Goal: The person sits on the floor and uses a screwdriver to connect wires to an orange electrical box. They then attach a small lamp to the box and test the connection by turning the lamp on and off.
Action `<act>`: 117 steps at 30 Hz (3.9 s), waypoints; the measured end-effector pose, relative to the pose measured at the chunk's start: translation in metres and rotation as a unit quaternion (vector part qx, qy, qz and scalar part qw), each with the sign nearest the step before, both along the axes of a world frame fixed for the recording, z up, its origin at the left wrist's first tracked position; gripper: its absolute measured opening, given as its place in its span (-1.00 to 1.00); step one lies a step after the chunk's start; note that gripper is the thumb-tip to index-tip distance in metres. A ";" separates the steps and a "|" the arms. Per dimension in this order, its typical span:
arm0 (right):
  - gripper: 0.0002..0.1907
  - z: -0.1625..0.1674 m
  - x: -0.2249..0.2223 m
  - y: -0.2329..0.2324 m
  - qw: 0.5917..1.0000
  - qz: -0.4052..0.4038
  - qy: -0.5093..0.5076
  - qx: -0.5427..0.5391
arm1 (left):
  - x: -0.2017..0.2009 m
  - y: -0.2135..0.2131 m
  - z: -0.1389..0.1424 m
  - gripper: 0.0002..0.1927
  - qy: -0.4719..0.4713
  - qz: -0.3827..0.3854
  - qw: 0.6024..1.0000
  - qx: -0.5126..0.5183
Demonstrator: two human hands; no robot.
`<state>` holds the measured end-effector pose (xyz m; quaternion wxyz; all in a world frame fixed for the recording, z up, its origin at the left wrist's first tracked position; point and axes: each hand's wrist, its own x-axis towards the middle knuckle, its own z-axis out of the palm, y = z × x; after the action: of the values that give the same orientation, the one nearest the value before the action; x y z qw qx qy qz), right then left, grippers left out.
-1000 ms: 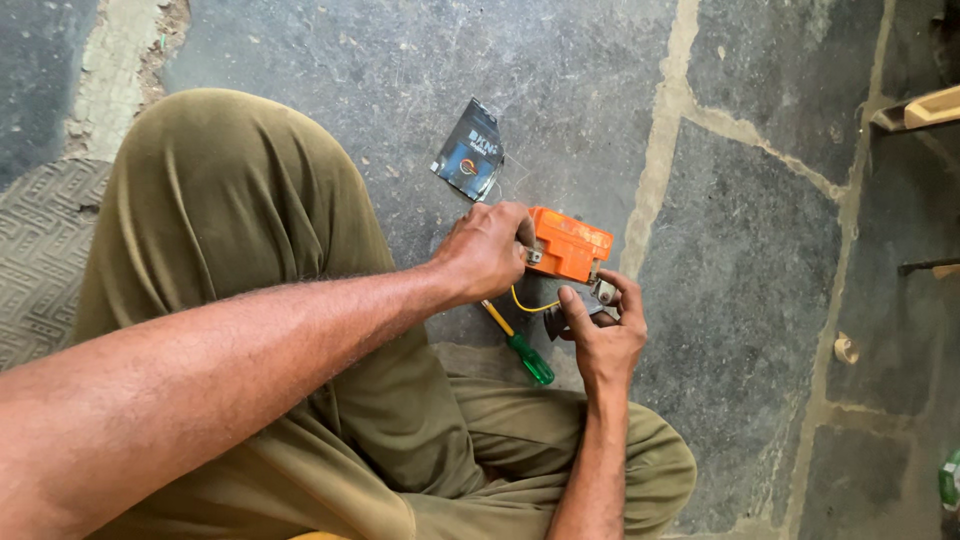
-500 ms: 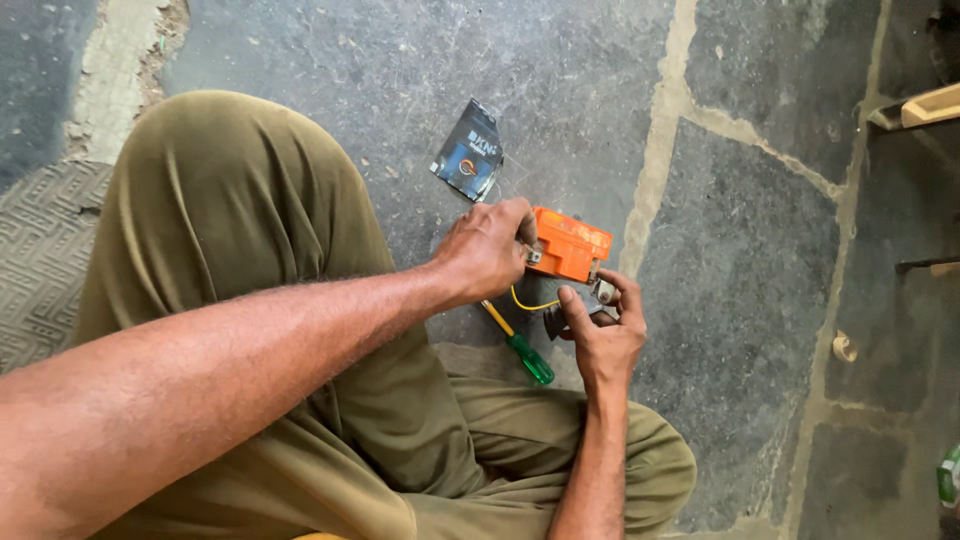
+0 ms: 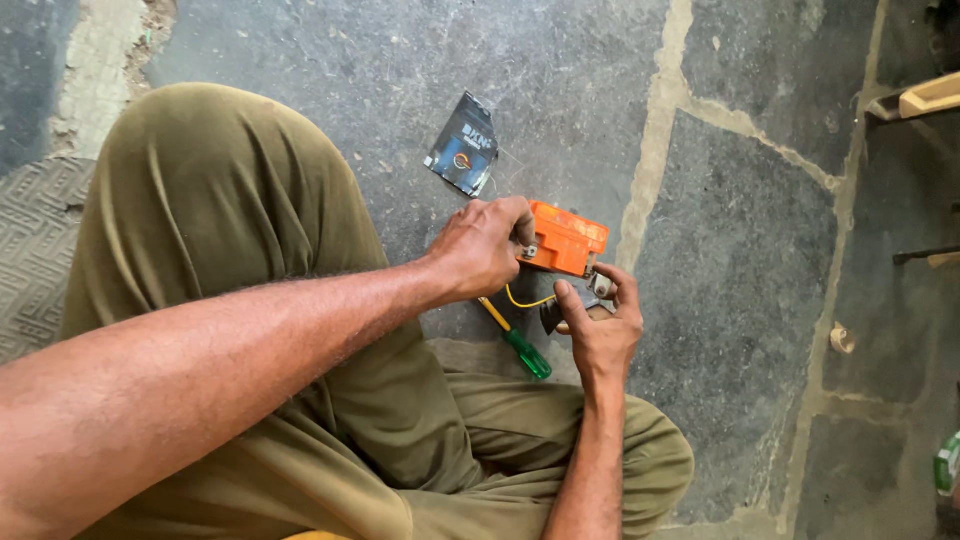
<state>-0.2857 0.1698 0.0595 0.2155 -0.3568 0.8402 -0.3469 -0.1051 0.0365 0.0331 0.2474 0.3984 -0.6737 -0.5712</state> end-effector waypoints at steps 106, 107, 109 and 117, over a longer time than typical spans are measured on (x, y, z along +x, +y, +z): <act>-0.39 0.003 0.003 0.001 0.991 0.070 0.111 -0.034 | -0.002 0.003 0.003 -0.85 -0.019 0.000 1.000 -0.005; -0.38 0.004 0.004 0.001 0.993 0.062 0.091 -0.032 | -0.002 0.003 0.004 -0.85 -0.021 -0.002 1.000 -0.002; -0.39 0.005 0.005 0.000 0.994 0.062 0.084 -0.034 | -0.002 0.003 0.005 -0.85 -0.028 -0.004 1.000 0.003; -0.36 0.008 0.010 -0.003 1.000 0.007 -0.007 -0.015 | -0.002 0.003 0.001 -0.83 -0.036 -0.013 0.999 0.011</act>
<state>-0.2761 0.1664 0.0670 0.2181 -0.3633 0.8311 -0.3602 -0.1073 0.0396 0.0344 0.2113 0.4127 -0.6810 -0.5669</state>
